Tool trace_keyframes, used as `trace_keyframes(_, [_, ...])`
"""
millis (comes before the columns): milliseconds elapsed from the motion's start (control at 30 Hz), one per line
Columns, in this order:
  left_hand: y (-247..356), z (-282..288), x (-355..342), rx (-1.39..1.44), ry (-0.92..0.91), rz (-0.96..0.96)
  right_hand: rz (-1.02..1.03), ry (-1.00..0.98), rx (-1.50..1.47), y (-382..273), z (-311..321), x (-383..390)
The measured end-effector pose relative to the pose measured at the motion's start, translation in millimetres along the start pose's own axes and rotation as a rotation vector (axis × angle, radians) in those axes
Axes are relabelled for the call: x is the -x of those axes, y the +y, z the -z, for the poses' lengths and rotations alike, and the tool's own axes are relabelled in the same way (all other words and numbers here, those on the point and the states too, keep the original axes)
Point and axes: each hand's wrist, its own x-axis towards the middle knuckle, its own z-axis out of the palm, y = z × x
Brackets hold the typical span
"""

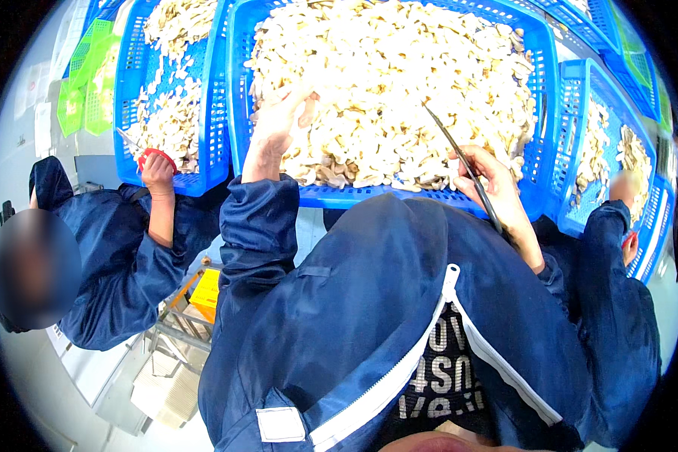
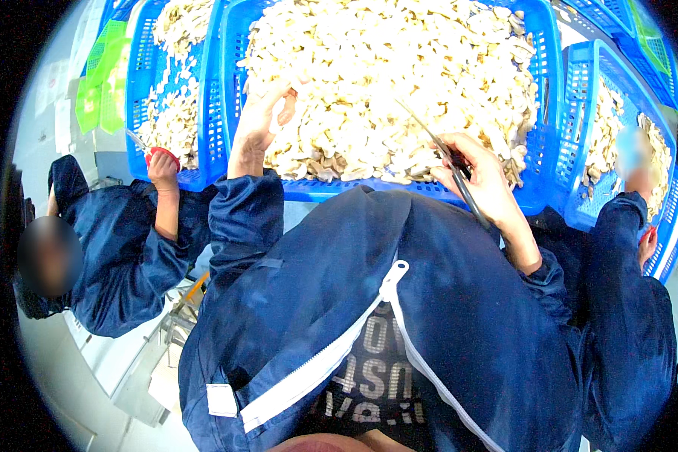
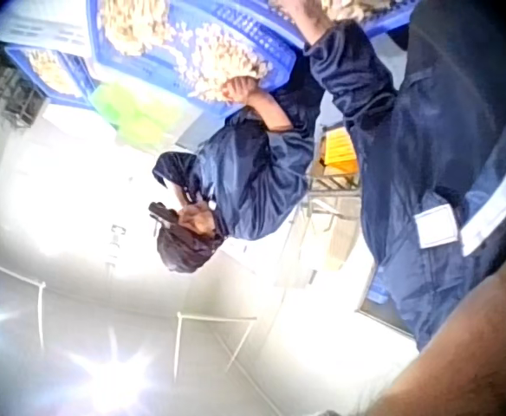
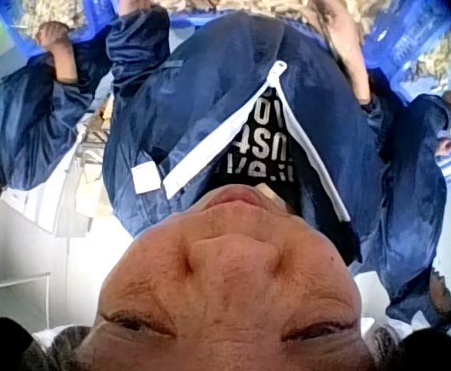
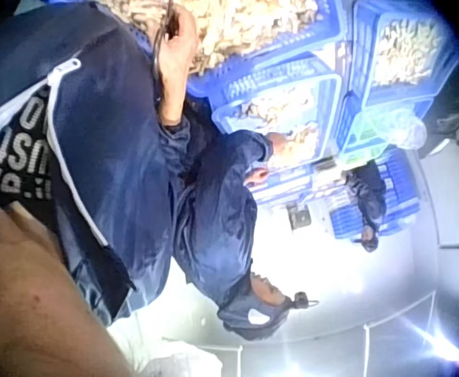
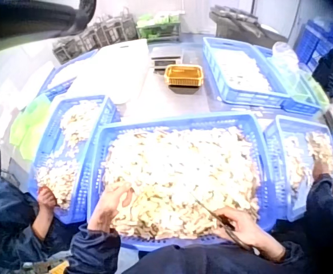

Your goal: The person uses scissors to trim the ends of mushroom pieces in a blue basket. They repeatedly pick up individual pieces, cut the ends, and drop them back into the basket. Other workers are visible nearby performing the same task.

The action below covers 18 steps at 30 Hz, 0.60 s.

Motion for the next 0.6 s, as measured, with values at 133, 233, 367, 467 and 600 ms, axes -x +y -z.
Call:
trace_keyframes(133, [-0.3, -10.5, 9.2, -0.408, -0.164, 0.077, 0.0, 0.005, 0.028, 3.5, 1.7, 1.6])
trace_keyframes(233, [-49.8, 1.3, 4.0, -0.89, -0.056, -0.175, -0.003, 0.009, 0.029, 4.6, 3.2, 3.3])
trace_keyframes(367, [-29.6, 23.3, -16.3, -0.864, 0.463, -0.08, -0.023, 0.009, -0.042, 9.1, 4.1, 4.4])
trace_keyframes(467, [-54.0, 22.8, -23.3, -0.871, 0.423, -0.129, 0.001, 0.035, 0.058, 5.0, 1.1, 6.0])
trace_keyframes(600, [-58.1, 15.0, -19.7, -0.861, 0.534, -0.233, -0.017, 0.033, 0.014, 7.7, 2.7, 5.6])
